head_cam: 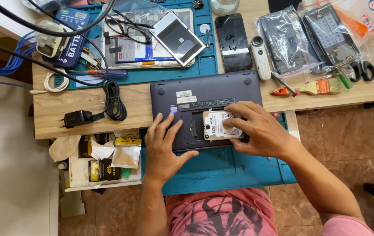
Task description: The person places a hard drive into the bay of a laptop and secures it with a screwdriver. The person then uses the screwdriver to tighten the screws around the hard drive bay.
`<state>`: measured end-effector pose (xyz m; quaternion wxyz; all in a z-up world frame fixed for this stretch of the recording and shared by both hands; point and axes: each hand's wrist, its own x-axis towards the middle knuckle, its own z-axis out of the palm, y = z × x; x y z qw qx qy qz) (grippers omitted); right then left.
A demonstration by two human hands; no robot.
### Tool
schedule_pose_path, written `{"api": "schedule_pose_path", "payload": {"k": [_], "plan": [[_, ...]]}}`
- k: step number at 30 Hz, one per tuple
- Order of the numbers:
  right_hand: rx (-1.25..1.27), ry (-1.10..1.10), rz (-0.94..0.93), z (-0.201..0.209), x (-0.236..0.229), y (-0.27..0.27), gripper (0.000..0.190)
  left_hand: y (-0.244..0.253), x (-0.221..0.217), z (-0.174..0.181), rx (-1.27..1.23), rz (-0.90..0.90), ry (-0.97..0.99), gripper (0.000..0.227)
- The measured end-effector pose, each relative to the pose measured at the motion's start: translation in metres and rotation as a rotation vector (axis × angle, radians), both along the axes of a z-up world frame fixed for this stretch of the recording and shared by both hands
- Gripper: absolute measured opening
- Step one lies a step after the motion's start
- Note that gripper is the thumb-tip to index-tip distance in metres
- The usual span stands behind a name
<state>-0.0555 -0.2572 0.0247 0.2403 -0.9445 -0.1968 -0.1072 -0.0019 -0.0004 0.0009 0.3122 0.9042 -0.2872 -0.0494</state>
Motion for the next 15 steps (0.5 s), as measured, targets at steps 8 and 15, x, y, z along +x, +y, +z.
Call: {"api": "schedule_pose_path", "payload": {"k": [8,15], "plan": [[0.015,0.044,0.017,0.001,0.0061,0.006,0.036,-0.0001,0.0015,0.0007,-0.01,-0.007,0.005,0.074],[0.177,0.08,0.052,-0.0001,0.01,0.0055,0.034,0.0015,0.0018,-0.0032,-0.012,-0.008,-0.003,0.075]]}}
